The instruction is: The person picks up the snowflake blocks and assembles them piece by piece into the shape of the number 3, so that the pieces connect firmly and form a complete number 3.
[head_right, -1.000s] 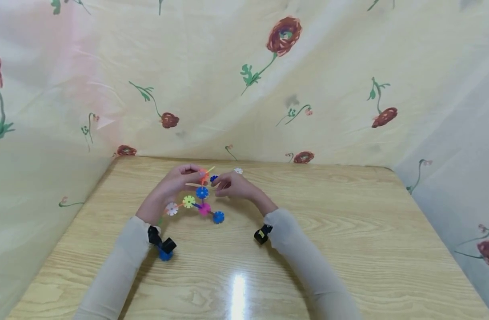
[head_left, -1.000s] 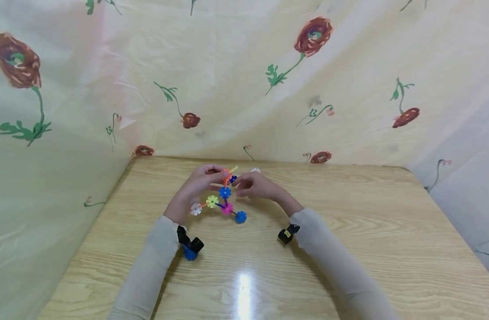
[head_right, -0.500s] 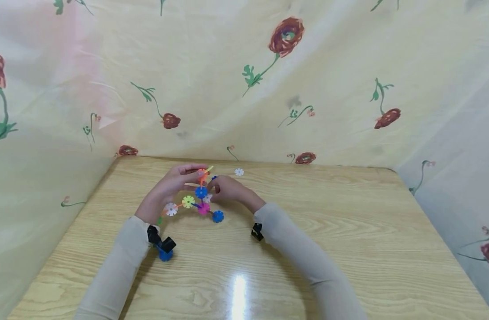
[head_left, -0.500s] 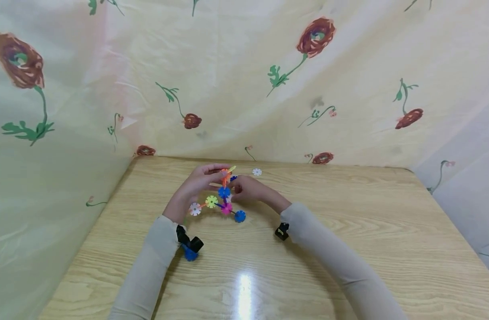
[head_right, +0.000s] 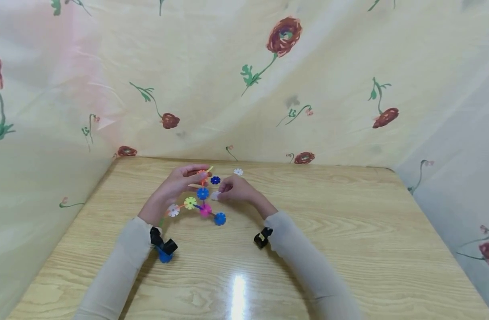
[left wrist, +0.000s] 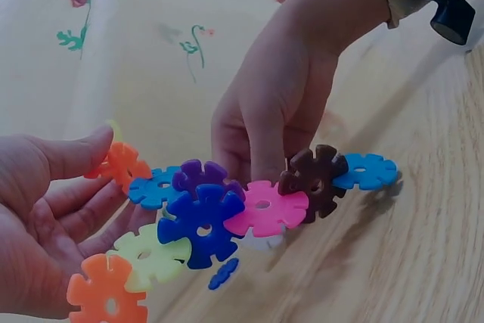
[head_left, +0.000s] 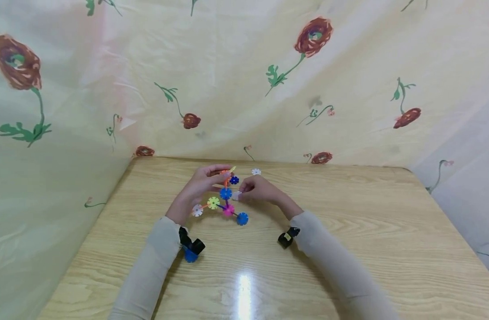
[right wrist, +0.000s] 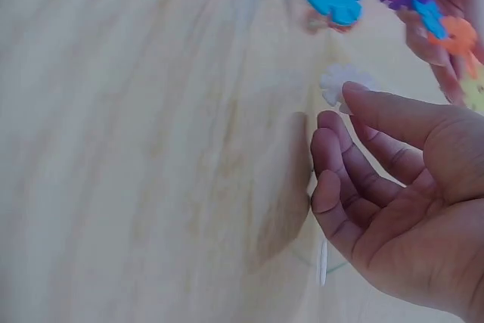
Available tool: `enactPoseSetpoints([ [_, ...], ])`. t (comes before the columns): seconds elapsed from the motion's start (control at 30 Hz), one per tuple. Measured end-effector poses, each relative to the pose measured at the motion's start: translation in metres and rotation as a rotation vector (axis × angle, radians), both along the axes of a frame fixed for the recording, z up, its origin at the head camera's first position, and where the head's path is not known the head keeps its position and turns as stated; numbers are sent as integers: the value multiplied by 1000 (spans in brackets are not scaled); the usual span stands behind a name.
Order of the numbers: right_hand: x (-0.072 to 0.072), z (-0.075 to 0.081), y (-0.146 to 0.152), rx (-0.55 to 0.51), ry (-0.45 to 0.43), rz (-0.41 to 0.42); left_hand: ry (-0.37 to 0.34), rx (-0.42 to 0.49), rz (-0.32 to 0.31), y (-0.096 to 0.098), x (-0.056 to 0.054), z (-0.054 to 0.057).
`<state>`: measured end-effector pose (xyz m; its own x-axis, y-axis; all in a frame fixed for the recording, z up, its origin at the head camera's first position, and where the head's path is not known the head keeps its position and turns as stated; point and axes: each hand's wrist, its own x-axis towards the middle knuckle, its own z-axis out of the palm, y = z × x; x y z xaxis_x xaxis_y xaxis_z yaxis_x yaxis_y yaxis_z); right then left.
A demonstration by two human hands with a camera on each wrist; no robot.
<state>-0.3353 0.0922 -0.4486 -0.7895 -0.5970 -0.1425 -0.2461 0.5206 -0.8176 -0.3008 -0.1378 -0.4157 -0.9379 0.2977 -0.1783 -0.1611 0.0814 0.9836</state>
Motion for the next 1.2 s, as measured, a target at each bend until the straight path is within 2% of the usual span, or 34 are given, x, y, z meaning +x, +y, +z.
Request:
enactPoseSetpoints([
  [0.13, 3, 4, 14, -45, -40, -101, 2, 0, -22, 5, -3, -2],
  [0.33, 6, 19, 30, -228, -95, -241, -19, 15, -67, 11, -8, -3],
  [0.47, 7, 31, 35, -358, -56, -311, -13, 26, -96, 14, -12, -5],
  [0.6, 10, 39, 35, -454, 8, -351, -2, 13, -113, 18, -15, -5],
  [0.73, 12, 43, 35, -500, 44, -386, 8, -5, -130, 21, -17, -5],
  [0.97, 13, 42, 34, -522, 32, -409, 19, -25, -139, 25, -14, -3],
  [1.2, 12, 41, 38, -526, 27, -373, 32, -21, -113, 26, -12, -4],
])
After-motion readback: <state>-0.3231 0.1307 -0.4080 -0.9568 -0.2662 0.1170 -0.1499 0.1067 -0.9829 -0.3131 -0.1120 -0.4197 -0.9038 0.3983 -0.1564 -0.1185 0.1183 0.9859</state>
